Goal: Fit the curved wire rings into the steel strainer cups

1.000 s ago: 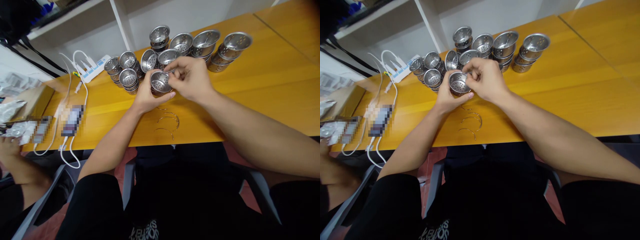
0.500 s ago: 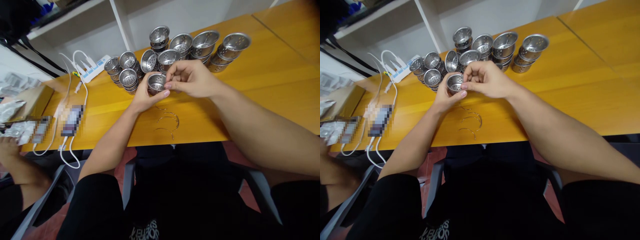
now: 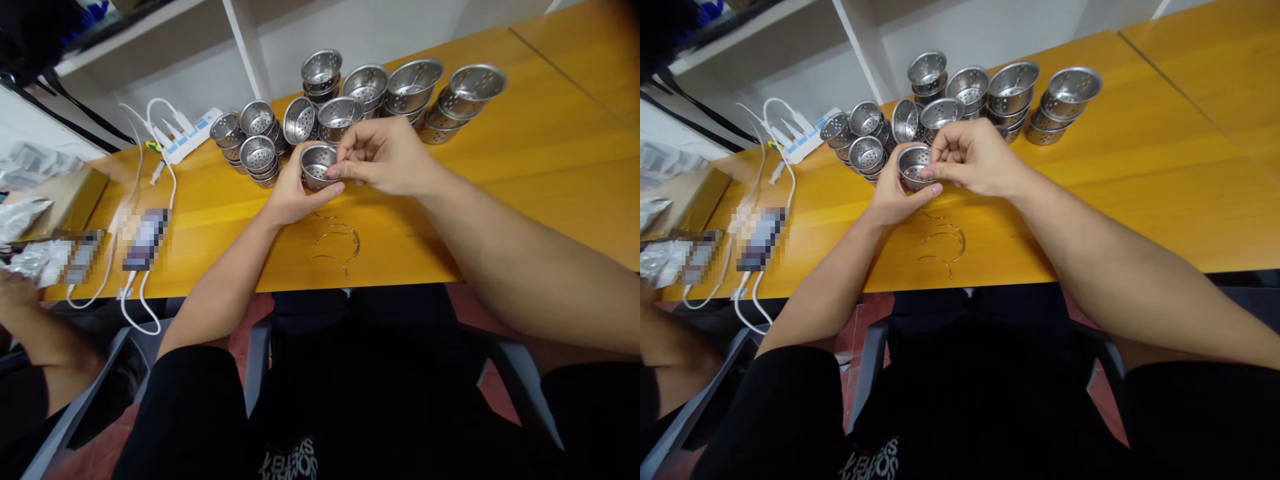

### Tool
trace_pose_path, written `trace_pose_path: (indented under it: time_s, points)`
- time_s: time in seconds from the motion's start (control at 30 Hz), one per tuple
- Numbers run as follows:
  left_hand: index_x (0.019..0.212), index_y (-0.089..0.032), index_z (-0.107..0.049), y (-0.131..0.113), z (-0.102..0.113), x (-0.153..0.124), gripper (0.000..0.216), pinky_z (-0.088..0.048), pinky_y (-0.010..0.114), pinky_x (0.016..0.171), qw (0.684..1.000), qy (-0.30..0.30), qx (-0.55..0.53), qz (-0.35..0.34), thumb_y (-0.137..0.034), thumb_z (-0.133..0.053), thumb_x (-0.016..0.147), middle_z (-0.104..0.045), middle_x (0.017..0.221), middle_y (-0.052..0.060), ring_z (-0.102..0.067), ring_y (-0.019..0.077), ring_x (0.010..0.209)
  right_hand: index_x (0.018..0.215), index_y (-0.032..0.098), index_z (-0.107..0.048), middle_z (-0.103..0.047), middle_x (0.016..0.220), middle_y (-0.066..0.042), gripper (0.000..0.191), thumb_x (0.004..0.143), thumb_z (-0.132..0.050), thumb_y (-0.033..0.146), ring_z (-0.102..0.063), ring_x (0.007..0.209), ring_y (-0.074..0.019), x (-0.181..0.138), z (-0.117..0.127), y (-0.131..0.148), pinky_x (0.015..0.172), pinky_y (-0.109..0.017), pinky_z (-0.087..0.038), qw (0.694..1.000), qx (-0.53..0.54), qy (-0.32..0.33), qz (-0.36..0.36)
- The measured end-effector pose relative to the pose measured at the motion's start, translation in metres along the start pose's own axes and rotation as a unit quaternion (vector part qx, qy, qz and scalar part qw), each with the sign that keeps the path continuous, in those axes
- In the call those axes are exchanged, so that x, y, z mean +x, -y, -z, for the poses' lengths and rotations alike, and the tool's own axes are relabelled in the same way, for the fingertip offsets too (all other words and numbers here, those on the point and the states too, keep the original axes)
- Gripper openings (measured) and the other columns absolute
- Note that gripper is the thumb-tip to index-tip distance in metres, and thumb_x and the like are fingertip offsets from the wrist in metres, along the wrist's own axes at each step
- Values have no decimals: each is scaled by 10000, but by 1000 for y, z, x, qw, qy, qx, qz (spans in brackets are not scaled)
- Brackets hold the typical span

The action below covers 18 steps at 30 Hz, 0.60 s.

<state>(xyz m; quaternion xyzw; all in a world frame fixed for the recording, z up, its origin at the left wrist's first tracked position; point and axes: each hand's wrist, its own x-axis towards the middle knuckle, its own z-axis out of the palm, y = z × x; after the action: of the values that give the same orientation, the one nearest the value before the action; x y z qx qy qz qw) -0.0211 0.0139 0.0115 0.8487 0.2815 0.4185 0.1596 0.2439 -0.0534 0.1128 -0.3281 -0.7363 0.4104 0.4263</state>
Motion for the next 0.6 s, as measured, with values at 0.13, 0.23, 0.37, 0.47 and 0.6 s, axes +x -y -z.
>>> trace_pose_path:
  time_s: [0.13, 0.23, 0.37, 0.47, 0.6]
  points:
    - [1869, -334, -482, 9, -1, -2, 935, -673, 607, 1427, 1000, 9, 1, -16, -758, -927, 1164, -787, 1589, 109, -866, 357, 1502, 857, 381, -800, -704, 741, -2, 658, 770, -1210, 889, -610, 768, -276, 3, -1, -4, 701, -490, -576, 999, 45, 1, 20]
    - [1901, -327, -430, 15, -2, -5, 973, -625, 612, 1468, 1000, 18, -10, -23, -827, -858, 1183, -752, 1646, 118, -832, 362, 1558, 877, 373, -819, -669, 693, 17, 632, 784, -1232, 841, -564, 729, -253, 6, -1, -11, 644, -454, -547, 996, 83, 9, 45]
    - [1936, -343, -381, 19, -3, -6, 972, -629, 598, 1456, 999, 23, -22, -28, -807, -828, 1209, -727, 1684, 130, -813, 358, 1568, 921, 361, -837, -683, 690, 29, 572, 838, -1245, 753, -574, 718, -244, 8, 1, -21, 616, -434, -540, 995, 86, 19, 53]
    - [1928, -349, -387, 21, -3, -6, 939, -664, 578, 1408, 999, 22, -28, -29, -796, -813, 1220, -734, 1662, 127, -828, 343, 1522, 930, 348, -847, -690, 700, 28, 544, 871, -1239, 722, -589, 729, -239, 8, 2, -26, 637, -433, -552, 996, 71, 16, 60]
    - [1913, -351, -406, 21, -3, -6, 951, -688, 584, 1362, 999, 23, -25, -28, -779, -859, 1195, -739, 1623, 114, -843, 343, 1481, 918, 351, -847, -704, 709, 30, 543, 874, -1233, 730, -587, 706, -230, 8, 1, -25, 633, -435, -579, 996, 61, 12, 58]
